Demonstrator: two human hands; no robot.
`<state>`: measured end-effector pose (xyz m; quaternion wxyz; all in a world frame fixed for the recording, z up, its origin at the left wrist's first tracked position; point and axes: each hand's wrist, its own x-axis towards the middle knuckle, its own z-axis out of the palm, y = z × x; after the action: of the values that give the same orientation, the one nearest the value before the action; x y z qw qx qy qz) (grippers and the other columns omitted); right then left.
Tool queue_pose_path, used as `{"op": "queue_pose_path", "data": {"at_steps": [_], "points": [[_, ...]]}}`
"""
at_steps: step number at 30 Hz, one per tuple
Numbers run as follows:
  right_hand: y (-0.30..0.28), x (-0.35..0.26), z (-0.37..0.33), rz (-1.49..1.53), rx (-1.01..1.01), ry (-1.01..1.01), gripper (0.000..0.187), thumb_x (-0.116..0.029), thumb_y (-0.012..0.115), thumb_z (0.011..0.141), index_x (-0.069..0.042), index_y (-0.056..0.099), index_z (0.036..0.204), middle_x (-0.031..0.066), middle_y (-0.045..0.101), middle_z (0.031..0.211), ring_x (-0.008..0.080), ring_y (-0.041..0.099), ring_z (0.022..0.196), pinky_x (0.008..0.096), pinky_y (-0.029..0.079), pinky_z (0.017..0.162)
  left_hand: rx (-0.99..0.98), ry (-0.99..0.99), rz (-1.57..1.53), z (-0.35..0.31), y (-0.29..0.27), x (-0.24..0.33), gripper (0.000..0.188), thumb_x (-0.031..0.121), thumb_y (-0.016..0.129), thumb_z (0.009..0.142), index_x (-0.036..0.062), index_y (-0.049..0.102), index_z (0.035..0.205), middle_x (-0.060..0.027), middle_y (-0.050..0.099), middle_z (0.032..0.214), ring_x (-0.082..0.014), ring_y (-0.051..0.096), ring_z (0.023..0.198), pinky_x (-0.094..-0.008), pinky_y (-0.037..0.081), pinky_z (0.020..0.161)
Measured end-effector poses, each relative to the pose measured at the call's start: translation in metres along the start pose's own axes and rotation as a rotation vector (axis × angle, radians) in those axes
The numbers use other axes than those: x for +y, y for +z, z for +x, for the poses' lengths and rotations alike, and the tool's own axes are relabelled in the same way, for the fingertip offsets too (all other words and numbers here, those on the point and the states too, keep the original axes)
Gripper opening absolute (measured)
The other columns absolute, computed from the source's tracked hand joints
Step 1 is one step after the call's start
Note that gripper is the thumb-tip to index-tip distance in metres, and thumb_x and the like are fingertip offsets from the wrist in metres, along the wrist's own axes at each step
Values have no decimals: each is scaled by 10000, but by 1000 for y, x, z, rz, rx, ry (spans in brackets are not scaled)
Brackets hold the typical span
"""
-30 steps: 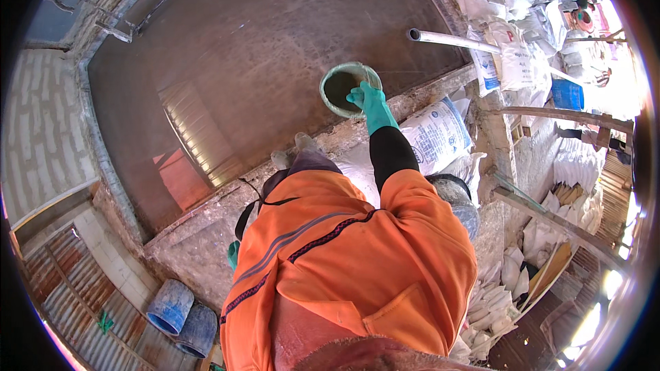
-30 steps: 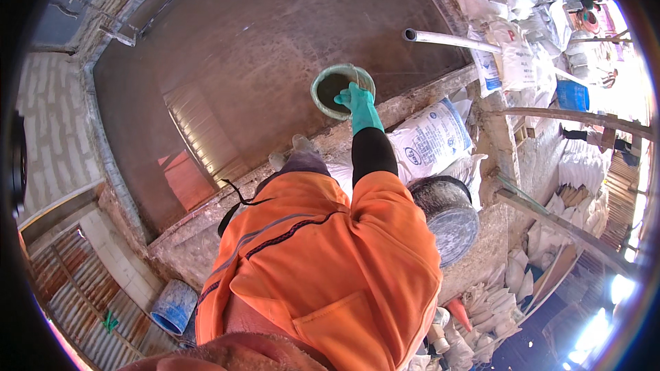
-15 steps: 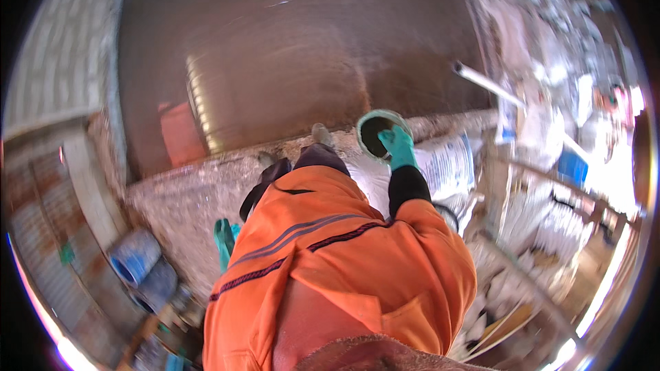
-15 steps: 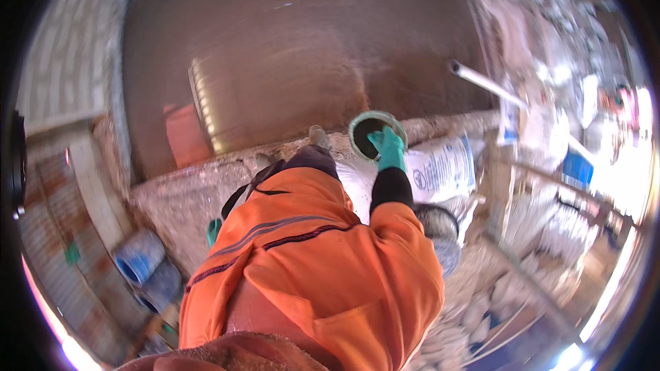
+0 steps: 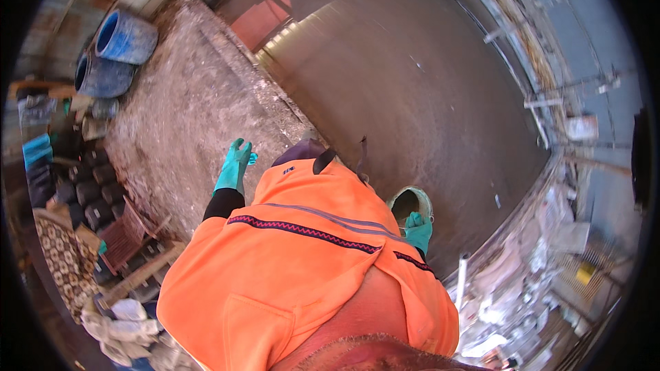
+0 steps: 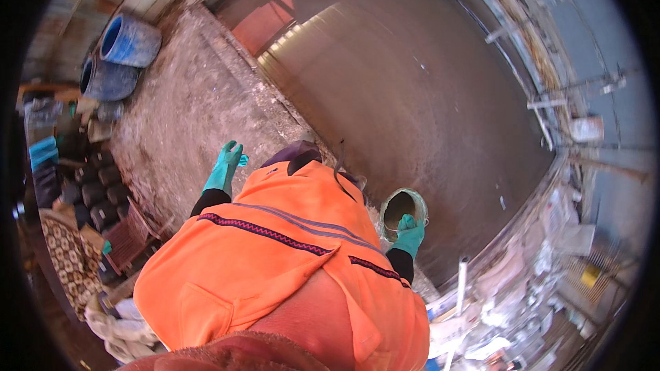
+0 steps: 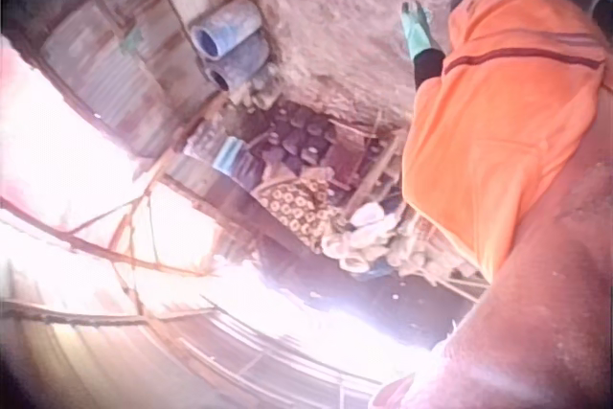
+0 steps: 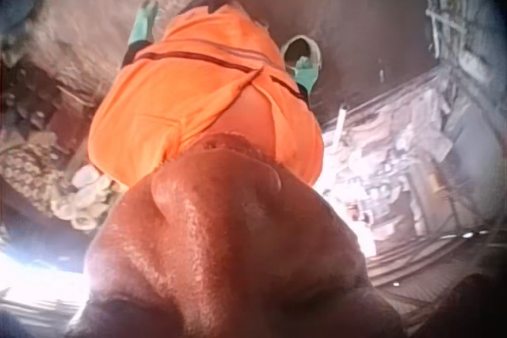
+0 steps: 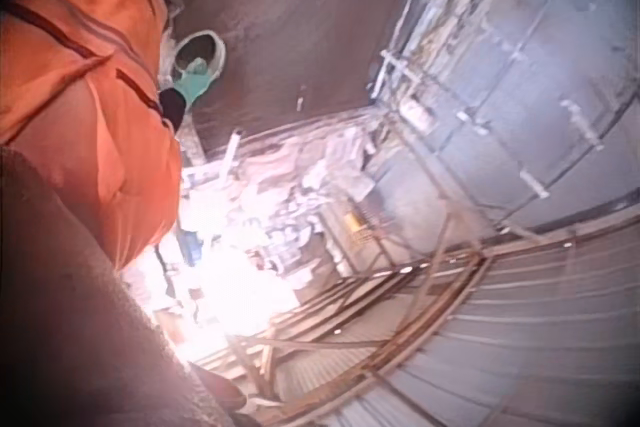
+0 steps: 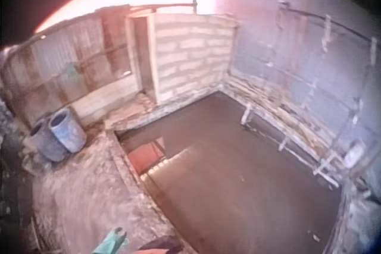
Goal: The person repeatedly scoops a brown liquid from a large rectangular tank into a bucket using a small container, then carries the bucket to a pipe and pours the liquid into it. This cycle is repeated multiple times throughout the video.
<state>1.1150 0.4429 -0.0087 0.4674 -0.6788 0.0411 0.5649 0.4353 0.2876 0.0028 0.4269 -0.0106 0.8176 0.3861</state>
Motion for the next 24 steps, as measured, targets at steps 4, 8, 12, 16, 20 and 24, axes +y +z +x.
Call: {"op": "queue_pose_path", "data": {"at_steps": [4,8,12,16,20,24], "points": [[120,-6,-43,-88,47,3,371,-355,526,962,-3,631,911,121,677,766,248,651,650,364,564,636,50,-115,-56,30,-55,-16,640,225,651,953,31,339,1478,-187,701,890,-245,700,632,-371,588,550],[237,1,-66,-233,-67,-36,314,-378,523,972,-73,590,942,90,690,838,269,669,773,399,561,694,132,-146,-195,50,-96,-3,615,213,624,975,33,331,1485,-185,694,944,-203,701,655,-334,570,556],[344,34,-39,-316,-282,105,276,-300,518,944,-47,609,883,86,650,758,237,624,658,359,537,616,230,-144,-321,86,-152,-6,624,207,627,975,38,321,1491,-194,686,1007,-196,705,660,-319,571,561],[451,53,-4,-258,-443,200,248,-248,538,918,-48,572,775,85,577,652,242,571,560,380,529,574,221,-186,-434,138,-167,34,625,202,636,971,33,323,1485,-192,677,1030,-205,706,662,-312,574,572],[569,107,-7,-241,-366,105,217,-206,576,934,-10,576,841,137,610,718,272,618,622,470,596,729,245,-49,-520,215,-207,97,611,156,658,958,39,345,1470,-191,688,1032,-245,729,743,-354,616,642],[707,177,-30,-220,-339,51,277,-220,579,953,23,569,1087,162,645,823,277,633,649,495,603,743,298,2,-415,285,-263,180,592,148,665,953,31,378,1459,-194,669,1092,-262,728,796,-379,617,655]]}}
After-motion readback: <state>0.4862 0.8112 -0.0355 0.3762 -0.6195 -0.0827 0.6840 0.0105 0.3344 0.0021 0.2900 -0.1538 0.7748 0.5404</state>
